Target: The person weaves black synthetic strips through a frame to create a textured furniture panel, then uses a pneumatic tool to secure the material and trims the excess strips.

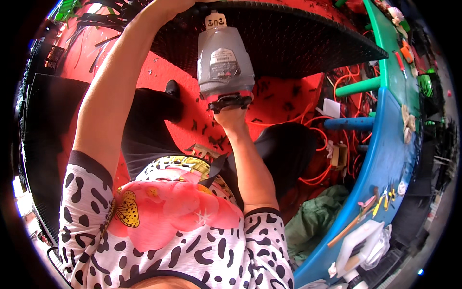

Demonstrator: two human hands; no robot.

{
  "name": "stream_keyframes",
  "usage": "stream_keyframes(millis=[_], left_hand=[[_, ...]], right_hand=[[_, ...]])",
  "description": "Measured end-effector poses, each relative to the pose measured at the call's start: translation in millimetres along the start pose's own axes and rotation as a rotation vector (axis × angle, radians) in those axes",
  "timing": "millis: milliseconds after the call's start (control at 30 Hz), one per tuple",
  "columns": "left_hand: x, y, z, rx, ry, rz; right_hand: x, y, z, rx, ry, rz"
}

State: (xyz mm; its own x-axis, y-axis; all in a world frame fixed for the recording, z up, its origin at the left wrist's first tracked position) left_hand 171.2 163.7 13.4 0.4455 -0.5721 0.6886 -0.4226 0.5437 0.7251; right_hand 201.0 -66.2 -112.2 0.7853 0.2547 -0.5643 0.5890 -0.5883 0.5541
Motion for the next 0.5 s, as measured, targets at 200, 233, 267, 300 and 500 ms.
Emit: stream_keyframes(millis=[200, 233, 267, 300, 500], left_hand=[[0, 5, -2, 0.018, -0.025, -0.040], [1, 4, -2, 0.027, 0.003, -0.065], [2, 3, -3, 0.036, 0.031, -0.090], [0, 4, -1, 0.039, 0.029, -0.090], [1, 3, 3, 0.027, 0.015, 0.003]], right_hand=[[-1, 5, -18, 0.068, 0.108, -0.137], [-2, 7, -14, 0.069, 0.106, -0.129], [2, 10, -8, 0.068, -0.050, -0.272], [3, 9, -4, 0.066, -0.203, -0.423], [20, 40, 12, 0.352, -0.276, -0.746]])
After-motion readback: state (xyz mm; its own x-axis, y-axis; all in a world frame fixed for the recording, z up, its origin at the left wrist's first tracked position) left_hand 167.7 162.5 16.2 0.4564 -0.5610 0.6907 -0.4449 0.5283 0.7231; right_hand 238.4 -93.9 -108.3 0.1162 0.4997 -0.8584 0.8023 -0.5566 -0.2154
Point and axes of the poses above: each hand's wrist, its own z-axis away from the middle knuckle, its own y-axis out of the back of the hand, x = y × z, the point moved 4 cm from there along -z, towards the middle knuckle, and after that the axes turned 12 degrees about -x, right-handed, at the moved point
